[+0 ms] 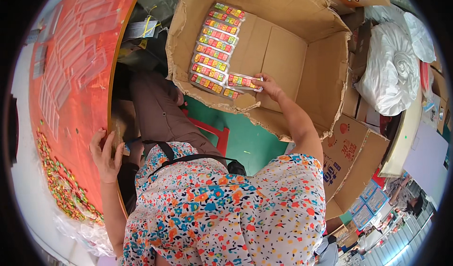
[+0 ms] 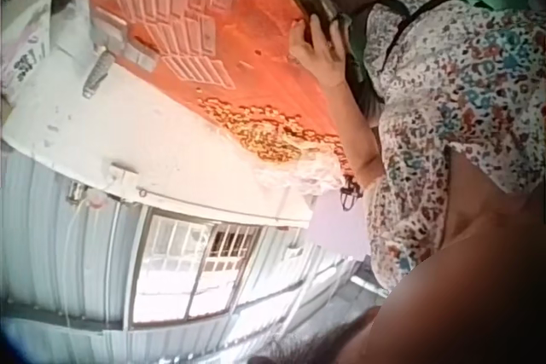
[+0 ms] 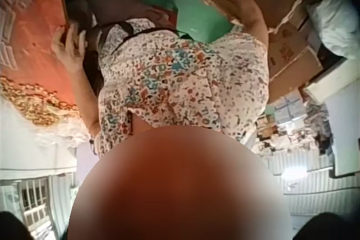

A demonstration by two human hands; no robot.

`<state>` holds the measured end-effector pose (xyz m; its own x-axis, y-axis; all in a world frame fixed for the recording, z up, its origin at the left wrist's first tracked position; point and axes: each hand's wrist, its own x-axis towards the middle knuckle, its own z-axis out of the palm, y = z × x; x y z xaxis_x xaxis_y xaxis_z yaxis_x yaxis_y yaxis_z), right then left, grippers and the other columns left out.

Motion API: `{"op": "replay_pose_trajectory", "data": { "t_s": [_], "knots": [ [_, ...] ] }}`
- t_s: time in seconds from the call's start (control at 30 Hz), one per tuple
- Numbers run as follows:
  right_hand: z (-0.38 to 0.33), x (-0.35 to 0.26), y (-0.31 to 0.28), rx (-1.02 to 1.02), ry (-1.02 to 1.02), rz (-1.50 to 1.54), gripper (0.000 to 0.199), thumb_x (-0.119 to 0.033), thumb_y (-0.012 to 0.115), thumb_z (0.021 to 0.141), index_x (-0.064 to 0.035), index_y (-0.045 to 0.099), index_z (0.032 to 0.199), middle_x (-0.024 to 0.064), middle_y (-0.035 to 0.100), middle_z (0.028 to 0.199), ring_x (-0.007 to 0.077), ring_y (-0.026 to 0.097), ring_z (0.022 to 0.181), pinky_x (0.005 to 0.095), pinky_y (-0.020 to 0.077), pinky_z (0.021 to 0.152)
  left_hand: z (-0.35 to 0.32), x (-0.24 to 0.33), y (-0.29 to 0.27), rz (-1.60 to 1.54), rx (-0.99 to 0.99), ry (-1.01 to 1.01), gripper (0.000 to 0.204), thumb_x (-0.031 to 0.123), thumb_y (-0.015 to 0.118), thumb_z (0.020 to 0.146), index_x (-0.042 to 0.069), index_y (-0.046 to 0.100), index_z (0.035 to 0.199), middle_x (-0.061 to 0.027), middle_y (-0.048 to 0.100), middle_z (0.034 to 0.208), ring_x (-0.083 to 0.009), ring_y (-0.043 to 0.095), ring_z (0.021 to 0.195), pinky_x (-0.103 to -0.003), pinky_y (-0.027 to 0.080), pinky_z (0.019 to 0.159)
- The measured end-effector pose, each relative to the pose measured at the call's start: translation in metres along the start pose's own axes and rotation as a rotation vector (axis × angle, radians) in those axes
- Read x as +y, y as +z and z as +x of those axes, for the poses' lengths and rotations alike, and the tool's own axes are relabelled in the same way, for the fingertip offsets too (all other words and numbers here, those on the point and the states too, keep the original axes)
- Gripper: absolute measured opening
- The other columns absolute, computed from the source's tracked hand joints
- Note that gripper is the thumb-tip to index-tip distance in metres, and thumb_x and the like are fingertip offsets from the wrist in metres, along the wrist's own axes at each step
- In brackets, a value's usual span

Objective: Packing small wrapped items into plastic trays and placing the finished sets into a cardboard box.

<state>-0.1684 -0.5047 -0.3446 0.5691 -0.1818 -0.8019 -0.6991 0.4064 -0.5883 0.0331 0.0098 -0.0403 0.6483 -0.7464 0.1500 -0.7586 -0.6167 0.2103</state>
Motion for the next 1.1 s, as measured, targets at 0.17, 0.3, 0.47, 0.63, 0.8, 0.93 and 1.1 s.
{"op": "replay_pose_trajectory", "data": {
  "t_s": [0.17,0.3,0.47,0.63,0.8,0.93,1.1],
  "knots": [
    [-0.005,-0.006,0.021,-0.053,-0.072,-0.332,0.035,-0.026,0.071,0.091,-0.009,0.059,0.12,0.0018,0.067,0.1,0.0115,0.062,0.085,0.0275,0.0535,0.074,-0.002,0.001,-0.001,0.019,0.001,-0.003,0.04,0.012,0.08,0.079,0.003,0.068,0.116,-0.0147,0.053,0.126,-0.0339,0.053,0.121,-0.042,0.044,0.101],
    [0.007,-0.009,0.017,-0.141,-0.022,-0.611,0.046,-0.026,0.071,0.09,-0.0041,0.057,0.128,0.0077,0.067,0.109,0.0173,0.065,0.094,0.0317,0.0548,0.081,0.0,0.003,0.0,-0.028,0.014,-0.018,0.04,0.013,0.08,0.078,0.005,0.068,0.115,-0.0145,0.054,0.125,-0.0336,0.054,0.119,-0.042,0.042,0.101],
    [-0.001,-0.025,0.038,-0.049,-0.56,-1.12,0.057,-0.022,0.067,0.088,-0.0059,0.051,0.14,0.0192,0.059,0.133,0.0357,0.053,0.126,0.041,0.0422,0.109,0.012,0.008,-0.002,0.008,0.048,0.014,0.041,0.016,0.082,0.076,0.006,0.068,0.113,-0.0131,0.056,0.119,-0.0327,0.056,0.113,-0.042,0.046,0.093],
    [-0.033,-0.054,0.075,-0.174,-0.56,-1.063,0.055,-0.017,0.065,0.088,-0.0075,0.05,0.141,0.017,0.062,0.129,0.0337,0.059,0.118,0.0392,0.0475,0.102,0.013,0.011,-0.011,0.045,0.056,-0.001,0.042,0.016,0.083,0.072,0.006,0.068,0.109,-0.0121,0.057,0.118,-0.0321,0.057,0.112,-0.043,0.047,0.091],
    [-0.027,-0.048,0.067,-0.194,-0.569,-0.886,0.052,-0.009,0.056,0.095,-0.0031,0.043,0.145,0.009,0.062,0.092,0.0152,0.062,0.074,0.0302,0.0521,0.065,0.013,0.008,-0.004,-0.111,0.088,0.016,0.036,0.019,0.079,0.076,0.004,0.067,0.106,-0.012,0.058,0.116,-0.0304,0.058,0.111,-0.044,0.047,0.092],
    [0.006,-0.053,0.017,-0.037,-0.415,-0.985,0.064,-0.025,0.06,0.096,-0.0078,0.035,0.152,0.0175,0.055,0.141,0.0313,0.056,0.126,0.0398,0.0477,0.101,0.009,0.009,-0.002,-0.147,0.148,0.066,0.034,0.023,0.076,0.079,0.003,0.065,0.105,-0.0126,0.056,0.119,-0.0309,0.056,0.115,-0.043,0.046,0.095],
    [0.033,-0.143,0.027,0.178,-0.801,-0.531,0.047,-0.015,0.061,0.099,0.001,0.049,0.141,0.0148,0.06,0.134,0.0225,0.06,0.117,0.0326,0.0483,0.098,0.004,0.004,0.001,-0.174,0.169,0.036,0.032,0.023,0.073,0.084,0.003,0.064,0.106,-0.0124,0.057,0.119,-0.0299,0.056,0.116,-0.043,0.046,0.097]
  ]
}}
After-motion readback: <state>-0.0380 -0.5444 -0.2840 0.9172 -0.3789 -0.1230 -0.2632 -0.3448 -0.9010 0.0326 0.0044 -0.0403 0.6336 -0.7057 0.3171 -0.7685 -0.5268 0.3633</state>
